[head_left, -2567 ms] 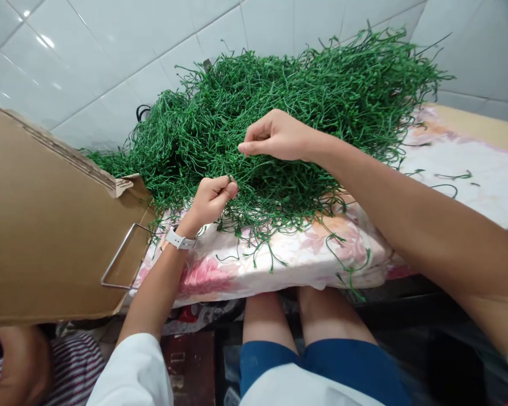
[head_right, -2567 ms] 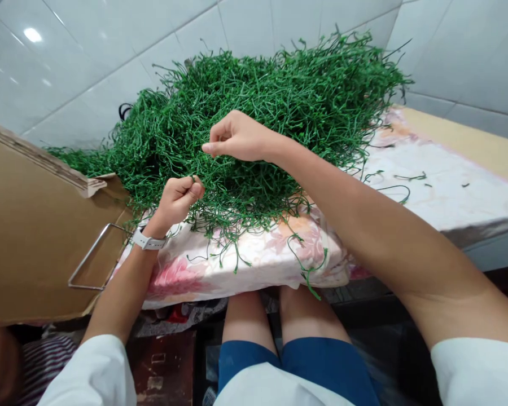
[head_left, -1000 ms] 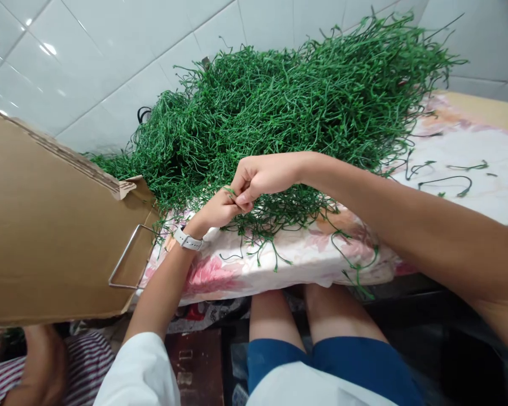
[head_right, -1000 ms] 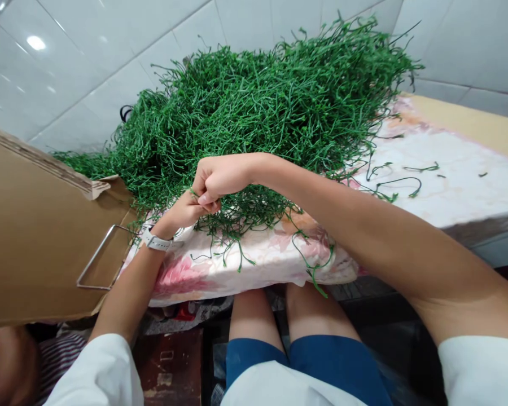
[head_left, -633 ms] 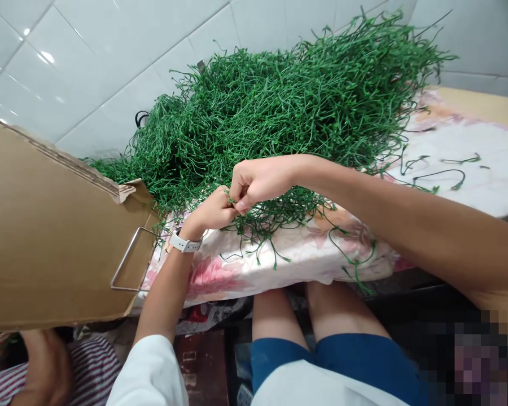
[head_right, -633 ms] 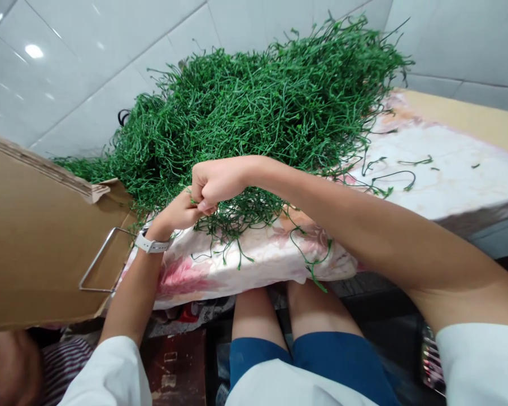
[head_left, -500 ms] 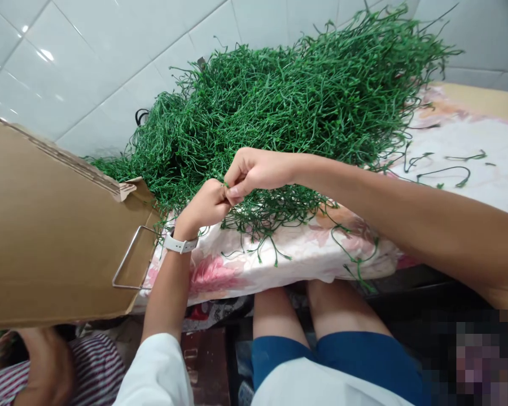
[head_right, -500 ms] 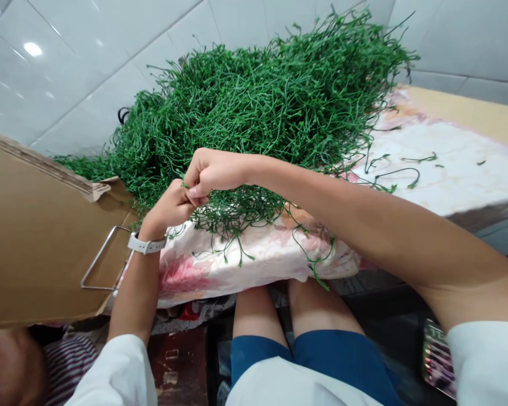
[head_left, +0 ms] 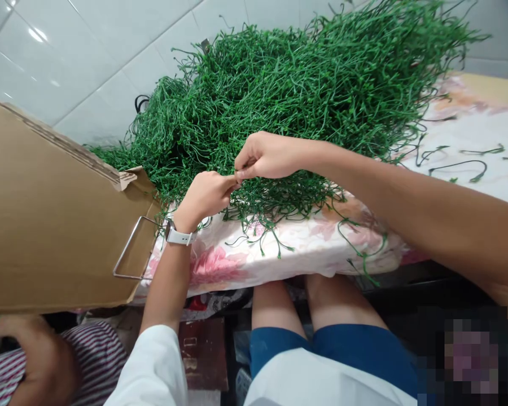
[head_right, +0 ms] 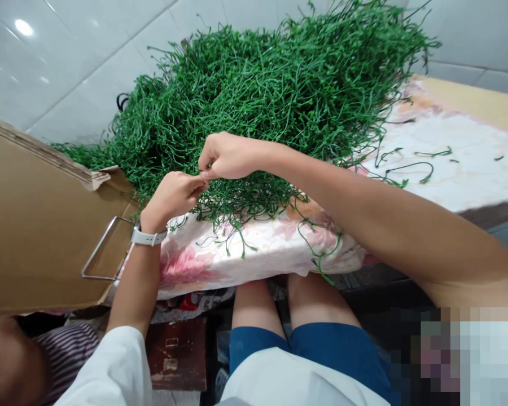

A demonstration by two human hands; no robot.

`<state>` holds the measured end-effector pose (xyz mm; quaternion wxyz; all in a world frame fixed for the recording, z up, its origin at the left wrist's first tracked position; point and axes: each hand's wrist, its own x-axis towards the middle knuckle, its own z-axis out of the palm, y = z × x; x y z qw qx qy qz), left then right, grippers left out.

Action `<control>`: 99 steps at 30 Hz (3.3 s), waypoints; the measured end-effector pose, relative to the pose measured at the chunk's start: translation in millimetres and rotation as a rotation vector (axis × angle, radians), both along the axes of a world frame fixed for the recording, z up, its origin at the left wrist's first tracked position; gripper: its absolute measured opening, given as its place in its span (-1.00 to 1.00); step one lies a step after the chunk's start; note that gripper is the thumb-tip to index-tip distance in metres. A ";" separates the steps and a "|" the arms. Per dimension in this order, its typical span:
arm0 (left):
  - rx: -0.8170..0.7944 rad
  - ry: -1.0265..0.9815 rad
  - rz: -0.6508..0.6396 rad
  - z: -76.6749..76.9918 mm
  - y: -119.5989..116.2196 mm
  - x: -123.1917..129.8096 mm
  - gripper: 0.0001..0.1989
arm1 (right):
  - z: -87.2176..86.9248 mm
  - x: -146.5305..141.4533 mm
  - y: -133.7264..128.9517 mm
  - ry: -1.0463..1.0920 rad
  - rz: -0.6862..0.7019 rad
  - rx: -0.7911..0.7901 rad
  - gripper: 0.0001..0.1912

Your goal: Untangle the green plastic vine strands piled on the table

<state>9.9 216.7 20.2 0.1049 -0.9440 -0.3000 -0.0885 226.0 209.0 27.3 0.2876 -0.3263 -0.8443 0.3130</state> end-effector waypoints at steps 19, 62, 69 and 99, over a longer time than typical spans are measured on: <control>-0.340 -1.097 -0.068 -8.3 9.6 8.4 -0.47 | 2.7 -4.0 2.6 0.803 -0.037 -0.568 -0.59; -0.765 -1.470 0.118 -25.5 4.0 28.9 -0.79 | -11.3 -33.1 -9.9 0.795 -0.017 -0.720 -0.62; -0.912 -1.486 0.158 -23.0 1.1 30.3 -0.72 | -7.6 -30.6 -7.9 0.628 -0.087 -0.712 -0.61; -0.935 -1.371 0.314 -8.0 5.9 21.5 -0.64 | 14.0 -3.7 -5.9 0.935 -0.301 -0.429 -0.76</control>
